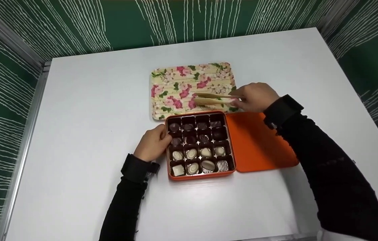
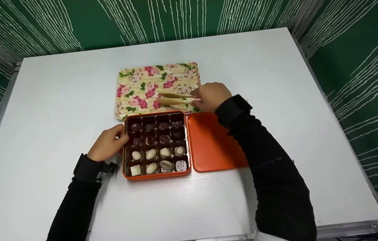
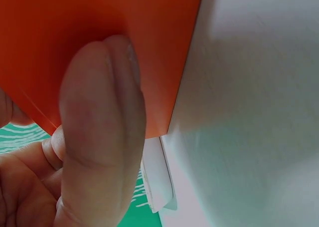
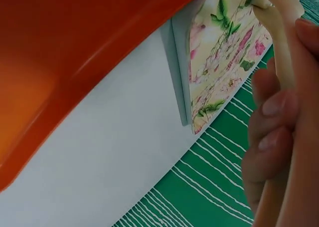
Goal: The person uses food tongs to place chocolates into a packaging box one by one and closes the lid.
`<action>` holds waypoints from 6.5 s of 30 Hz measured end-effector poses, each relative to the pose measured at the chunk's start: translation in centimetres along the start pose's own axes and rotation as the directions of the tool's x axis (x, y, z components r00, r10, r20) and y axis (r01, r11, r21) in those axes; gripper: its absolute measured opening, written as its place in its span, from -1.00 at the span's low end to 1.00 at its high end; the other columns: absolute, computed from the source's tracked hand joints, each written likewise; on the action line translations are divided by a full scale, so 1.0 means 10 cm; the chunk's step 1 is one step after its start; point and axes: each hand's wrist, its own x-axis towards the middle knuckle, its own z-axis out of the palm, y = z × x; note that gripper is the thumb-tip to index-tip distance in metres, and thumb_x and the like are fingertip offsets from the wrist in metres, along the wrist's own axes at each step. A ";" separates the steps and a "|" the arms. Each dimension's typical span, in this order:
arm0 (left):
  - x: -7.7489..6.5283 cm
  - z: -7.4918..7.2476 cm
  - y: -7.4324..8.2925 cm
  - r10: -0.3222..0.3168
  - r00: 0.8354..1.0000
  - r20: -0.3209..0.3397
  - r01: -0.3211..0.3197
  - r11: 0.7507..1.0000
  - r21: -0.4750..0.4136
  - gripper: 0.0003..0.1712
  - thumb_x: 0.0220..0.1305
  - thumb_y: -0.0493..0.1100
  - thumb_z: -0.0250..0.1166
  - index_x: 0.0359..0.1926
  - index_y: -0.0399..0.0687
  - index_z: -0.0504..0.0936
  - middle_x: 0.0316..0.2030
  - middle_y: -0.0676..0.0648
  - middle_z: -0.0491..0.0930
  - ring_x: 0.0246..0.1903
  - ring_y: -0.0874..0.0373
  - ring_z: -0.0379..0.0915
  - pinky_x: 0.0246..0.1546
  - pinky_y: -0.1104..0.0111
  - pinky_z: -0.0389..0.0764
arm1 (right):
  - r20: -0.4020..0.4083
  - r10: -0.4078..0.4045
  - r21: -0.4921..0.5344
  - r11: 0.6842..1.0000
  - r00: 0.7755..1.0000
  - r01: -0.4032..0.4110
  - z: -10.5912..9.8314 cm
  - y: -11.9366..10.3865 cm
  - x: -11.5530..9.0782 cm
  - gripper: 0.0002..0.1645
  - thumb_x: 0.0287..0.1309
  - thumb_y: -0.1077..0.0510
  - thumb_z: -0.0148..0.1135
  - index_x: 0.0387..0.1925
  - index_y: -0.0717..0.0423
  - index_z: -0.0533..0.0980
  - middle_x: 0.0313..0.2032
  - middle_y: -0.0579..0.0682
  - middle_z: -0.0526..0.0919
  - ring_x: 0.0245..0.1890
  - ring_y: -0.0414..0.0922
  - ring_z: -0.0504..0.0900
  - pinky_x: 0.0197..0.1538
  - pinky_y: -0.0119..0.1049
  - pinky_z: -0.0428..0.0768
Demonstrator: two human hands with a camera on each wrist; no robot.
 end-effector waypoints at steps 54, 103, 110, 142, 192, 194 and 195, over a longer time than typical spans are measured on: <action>-0.01 -0.01 0.01 0.009 1.000 -0.005 -0.009 1.000 -0.002 -0.83 0.34 -0.18 0.11 -0.42 0.01 0.36 -0.59 0.06 0.29 -0.55 0.11 0.29 -0.46 0.28 0.29 | 0.173 -0.215 -0.176 0.953 0.961 0.245 -0.52 -0.89 -1.44 -0.48 -0.03 0.09 0.61 0.04 -0.01 0.71 -0.16 0.05 0.74 -0.74 -0.33 0.31 -0.59 -0.38 0.33; -0.01 -0.01 0.01 0.018 1.000 -0.008 -0.018 1.000 -0.025 -0.83 0.35 -0.20 0.11 -0.41 -0.01 0.35 -0.59 0.07 0.27 -0.58 0.14 0.24 -0.46 0.30 0.25 | -0.143 0.160 0.053 0.987 0.977 -0.154 0.05 0.29 -0.32 -0.43 0.43 0.16 0.22 0.38 0.25 0.41 0.12 0.34 0.50 0.10 0.30 0.49 0.13 0.18 0.46; 0.00 0.00 0.02 0.025 0.999 -0.021 -0.025 1.000 -0.015 -0.80 0.30 -0.19 0.14 -0.46 0.01 0.33 -0.60 0.07 0.28 -0.57 0.14 0.27 -0.49 0.31 0.26 | -0.190 0.256 0.089 0.966 0.948 -0.244 -0.04 0.30 -0.94 -0.75 0.37 0.19 0.28 -0.12 0.34 0.63 -0.28 0.22 0.66 -0.38 0.09 0.58 -0.28 -0.02 0.50; -0.01 0.02 0.03 0.015 1.000 -0.026 -0.015 1.000 -0.019 -0.83 0.38 -0.18 0.13 -0.40 -0.02 0.39 -0.58 0.06 0.32 -0.57 0.13 0.27 -0.48 0.29 0.28 | 0.157 0.454 0.299 0.824 0.877 -0.481 -0.22 0.57 -1.67 -0.70 0.53 0.20 -0.04 0.00 0.41 0.45 -0.50 0.05 0.57 -0.52 -0.04 0.57 -0.43 -0.27 0.54; -0.31 -0.18 0.39 0.246 0.890 -0.385 -0.400 0.826 -0.397 -0.62 0.54 -0.39 0.02 0.27 -0.45 0.49 -0.24 -0.32 0.65 -0.35 -0.06 0.65 -0.40 0.36 0.67 | -0.497 0.267 0.817 0.464 0.826 0.342 0.16 -0.65 -0.46 -0.75 0.33 0.42 0.23 -0.02 0.52 0.61 -0.43 0.11 0.74 -0.53 -0.17 0.71 -0.40 -0.35 0.67; -0.31 -0.19 0.40 0.208 0.901 -0.381 -0.374 0.818 -0.437 -0.59 0.56 -0.38 -0.04 0.30 -0.41 0.50 -0.13 -0.34 0.65 -0.25 0.01 0.66 -0.31 0.31 0.70 | -0.482 0.237 0.805 0.500 0.844 0.319 0.14 -0.65 -0.50 -0.72 0.30 0.44 0.25 0.01 0.52 0.60 -0.28 0.05 0.79 -0.42 -0.19 0.75 -0.29 -0.34 0.69; -0.32 -0.20 0.41 0.187 0.903 -0.386 -0.361 0.817 -0.449 -0.58 0.57 -0.36 -0.06 0.30 -0.39 0.50 -0.09 -0.33 0.65 -0.22 0.05 0.67 -0.29 0.30 0.71 | -0.475 0.219 0.797 0.517 0.852 0.312 0.14 -0.65 -0.51 -0.71 0.28 0.46 0.25 0.02 0.53 0.59 -0.20 0.01 0.80 -0.35 -0.20 0.76 -0.23 -0.34 0.70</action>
